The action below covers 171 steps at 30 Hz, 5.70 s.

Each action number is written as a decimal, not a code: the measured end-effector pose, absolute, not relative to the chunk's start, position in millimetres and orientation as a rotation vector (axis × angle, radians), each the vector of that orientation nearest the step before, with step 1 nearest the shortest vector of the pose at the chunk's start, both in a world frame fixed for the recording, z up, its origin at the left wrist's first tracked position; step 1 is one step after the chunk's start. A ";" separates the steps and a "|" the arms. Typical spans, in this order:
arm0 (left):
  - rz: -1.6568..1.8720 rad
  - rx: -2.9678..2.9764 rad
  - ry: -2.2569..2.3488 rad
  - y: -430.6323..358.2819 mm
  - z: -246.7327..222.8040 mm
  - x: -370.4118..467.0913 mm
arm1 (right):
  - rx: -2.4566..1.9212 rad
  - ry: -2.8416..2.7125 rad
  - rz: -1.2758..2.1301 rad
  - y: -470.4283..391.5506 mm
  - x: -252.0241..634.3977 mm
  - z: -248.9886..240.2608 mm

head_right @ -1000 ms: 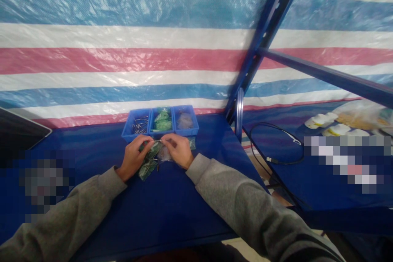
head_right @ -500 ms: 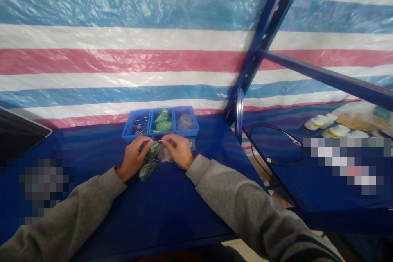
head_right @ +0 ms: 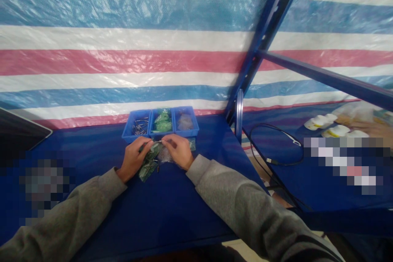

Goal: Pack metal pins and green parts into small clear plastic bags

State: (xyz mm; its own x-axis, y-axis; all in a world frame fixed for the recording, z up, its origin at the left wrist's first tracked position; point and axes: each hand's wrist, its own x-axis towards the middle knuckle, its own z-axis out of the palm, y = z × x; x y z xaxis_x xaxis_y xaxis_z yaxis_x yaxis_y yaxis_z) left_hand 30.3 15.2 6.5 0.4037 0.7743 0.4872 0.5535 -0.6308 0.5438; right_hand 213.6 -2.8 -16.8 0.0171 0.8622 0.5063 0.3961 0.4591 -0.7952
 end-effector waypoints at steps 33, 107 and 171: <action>1.083 2.401 1.090 12.7 10.0 31.0 | -1.107 -1.612 0.506 -6.2 214.8 -11.6; 1.170 2.401 0.998 9.8 10.3 30.0 | -1.102 -1.690 0.410 -7.6 215.4 -9.8; 1.215 2.374 1.162 9.4 8.9 31.9 | -1.092 -1.635 0.518 -10.0 213.3 -10.7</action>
State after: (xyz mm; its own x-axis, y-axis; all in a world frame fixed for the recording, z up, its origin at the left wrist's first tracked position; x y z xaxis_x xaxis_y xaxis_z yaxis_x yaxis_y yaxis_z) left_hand 31.9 9.4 8.9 0.3408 0.7394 0.5806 0.5468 -0.6583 0.5174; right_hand 213.3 -10.0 -10.7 -0.0291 0.8525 0.5219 0.3963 0.4891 -0.7770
